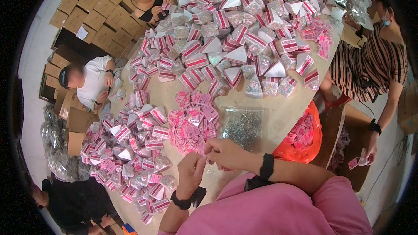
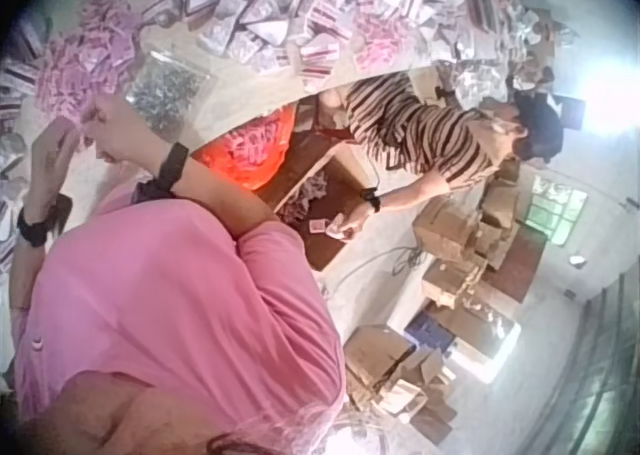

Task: Picking small items from a tray and packing them into small triangular plastic packages.

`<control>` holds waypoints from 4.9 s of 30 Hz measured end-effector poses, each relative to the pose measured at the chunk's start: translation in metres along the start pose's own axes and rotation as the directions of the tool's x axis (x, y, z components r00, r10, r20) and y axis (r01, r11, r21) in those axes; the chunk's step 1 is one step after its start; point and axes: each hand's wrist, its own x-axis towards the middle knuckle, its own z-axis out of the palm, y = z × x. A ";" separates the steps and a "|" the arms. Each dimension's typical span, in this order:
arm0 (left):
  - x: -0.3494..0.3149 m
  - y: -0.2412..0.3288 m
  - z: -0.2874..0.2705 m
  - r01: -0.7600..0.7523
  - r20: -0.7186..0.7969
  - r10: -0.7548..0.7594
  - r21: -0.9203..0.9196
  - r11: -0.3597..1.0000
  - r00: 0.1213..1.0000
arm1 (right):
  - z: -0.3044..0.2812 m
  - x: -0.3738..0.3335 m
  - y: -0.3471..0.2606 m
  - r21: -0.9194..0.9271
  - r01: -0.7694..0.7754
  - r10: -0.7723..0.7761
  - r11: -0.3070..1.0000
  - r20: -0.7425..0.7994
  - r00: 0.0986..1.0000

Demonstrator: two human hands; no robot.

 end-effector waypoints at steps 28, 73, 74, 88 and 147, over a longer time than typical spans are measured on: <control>0.215 -0.116 0.102 -0.099 0.009 0.106 0.444 0.891 0.994 | -0.077 -0.025 0.029 -0.602 0.090 -0.339 0.793 -0.314 0.887; 0.007 0.022 0.002 0.139 0.002 -0.438 -0.950 0.281 0.899 | 0.015 -0.017 -0.059 -0.722 0.490 -0.695 0.488 0.017 0.719; 0.007 0.023 0.003 0.142 0.006 -0.440 -0.950 0.278 0.898 | 0.015 -0.017 -0.057 -0.717 0.503 -0.706 0.482 0.021 0.707; 0.004 -0.007 0.009 0.230 0.061 -0.432 -0.909 0.349 0.900 | 0.006 -0.015 -0.046 -0.274 0.255 -0.326 0.927 -0.256 0.910; -0.055 -0.042 0.024 0.409 0.335 -0.244 -0.822 0.395 0.910 | 0.026 0.001 0.002 -0.792 0.518 -0.357 0.323 0.404 0.842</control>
